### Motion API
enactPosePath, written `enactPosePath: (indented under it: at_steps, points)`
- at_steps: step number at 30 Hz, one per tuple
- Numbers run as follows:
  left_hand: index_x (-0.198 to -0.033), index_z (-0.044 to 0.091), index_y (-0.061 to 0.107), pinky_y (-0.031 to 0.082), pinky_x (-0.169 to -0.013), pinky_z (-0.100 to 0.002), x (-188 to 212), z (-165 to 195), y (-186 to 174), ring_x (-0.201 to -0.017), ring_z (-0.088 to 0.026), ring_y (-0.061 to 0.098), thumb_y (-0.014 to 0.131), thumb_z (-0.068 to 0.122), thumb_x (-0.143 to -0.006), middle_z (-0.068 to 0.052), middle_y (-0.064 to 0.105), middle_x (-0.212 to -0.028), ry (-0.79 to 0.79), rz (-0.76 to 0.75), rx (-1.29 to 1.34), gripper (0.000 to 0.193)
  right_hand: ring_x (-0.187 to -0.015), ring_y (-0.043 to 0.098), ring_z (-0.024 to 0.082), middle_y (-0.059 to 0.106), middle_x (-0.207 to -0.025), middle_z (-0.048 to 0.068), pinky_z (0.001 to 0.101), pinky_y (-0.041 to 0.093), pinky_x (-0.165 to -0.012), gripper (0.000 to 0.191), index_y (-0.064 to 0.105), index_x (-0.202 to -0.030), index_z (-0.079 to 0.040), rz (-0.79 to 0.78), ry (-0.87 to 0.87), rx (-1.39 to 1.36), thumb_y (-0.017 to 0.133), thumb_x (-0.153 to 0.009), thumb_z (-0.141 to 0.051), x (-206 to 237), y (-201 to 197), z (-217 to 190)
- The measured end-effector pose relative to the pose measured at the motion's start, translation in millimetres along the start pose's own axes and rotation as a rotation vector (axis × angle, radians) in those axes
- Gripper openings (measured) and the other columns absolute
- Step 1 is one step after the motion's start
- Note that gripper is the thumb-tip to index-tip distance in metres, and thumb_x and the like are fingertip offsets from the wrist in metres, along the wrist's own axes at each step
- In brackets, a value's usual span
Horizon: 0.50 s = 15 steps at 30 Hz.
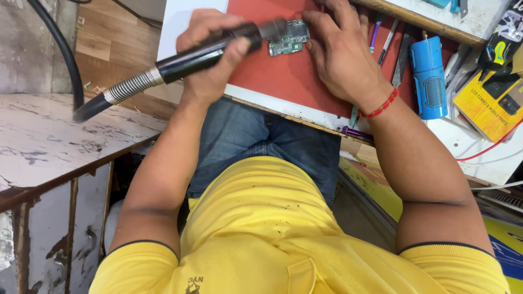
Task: The person cleans a small circuit board with a brush, then uses a hot air gun to heat and reflow solder on the board. The person continues to clean the board with the brush after heating.
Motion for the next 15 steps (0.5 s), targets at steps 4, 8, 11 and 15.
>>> enactPosePath:
  at_steps: [4, 8, 11, 15]
  points:
    - [-0.112, 0.004, 0.071, 0.054, -0.096, -0.033, -0.5, 1.3, -1.4, -0.103, -0.022, 0.063, 0.080, 0.029, -0.100, -0.009, 0.074, -0.110, -0.014, 0.004, 0.010, 0.030, -0.138, 0.046, 0.039, 0.049, -0.149, 0.016, 0.0655, 0.024, -0.114, 0.039, 0.062, -0.135, -0.007, 0.052, 0.048, 0.118, 0.073, -0.097, -0.006, -0.1, 6.4, -7.2]
    - [-0.111, 0.003, 0.071, 0.052, -0.087, -0.032, -2.2, 0.2, -2.2, -0.096, -0.021, 0.062, 0.080, 0.031, -0.097, -0.010, 0.069, -0.106, -0.117, 0.039, 0.037, 0.032, -0.136, 0.047, 0.039, 0.049, -0.149, 0.016, 0.0564, 0.030, -0.117, 0.039, 0.061, -0.136, -0.007, -0.001, 0.065, 0.089, 0.073, -0.099, -0.008, -0.4, 4.4, -1.8]
    - [-0.111, 0.003, 0.071, 0.053, -0.092, -0.032, -4.8, 0.7, -3.3, -0.101, -0.023, 0.063, 0.081, 0.027, -0.097, -0.011, 0.071, -0.108, -0.014, 0.017, -0.017, 0.030, -0.134, 0.048, 0.041, 0.049, -0.149, 0.019, 0.0520, 0.035, -0.113, 0.039, 0.060, -0.137, -0.006, -0.034, 0.061, 0.051, 0.074, -0.100, -0.008, -2.6, 2.7, 4.3]
    - [-0.112, 0.002, 0.070, 0.053, -0.093, -0.031, -6.6, 3.3, -5.6, -0.100, -0.022, 0.063, 0.082, 0.024, -0.095, -0.012, 0.070, -0.107, -0.021, 0.015, -0.013, 0.030, -0.131, 0.049, 0.042, 0.048, -0.146, 0.021, 0.0515, 0.040, -0.113, 0.042, 0.061, -0.140, -0.005, -0.038, 0.053, 0.051, 0.075, -0.100, -0.010, -6.0, 3.2, 3.3]
Point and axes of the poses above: each hand's wrist, its own x-axis away from the middle knuckle, its own y-axis out of the palm, z = x × y, the point moved 1 cm from there along -x, towards the middle knuckle
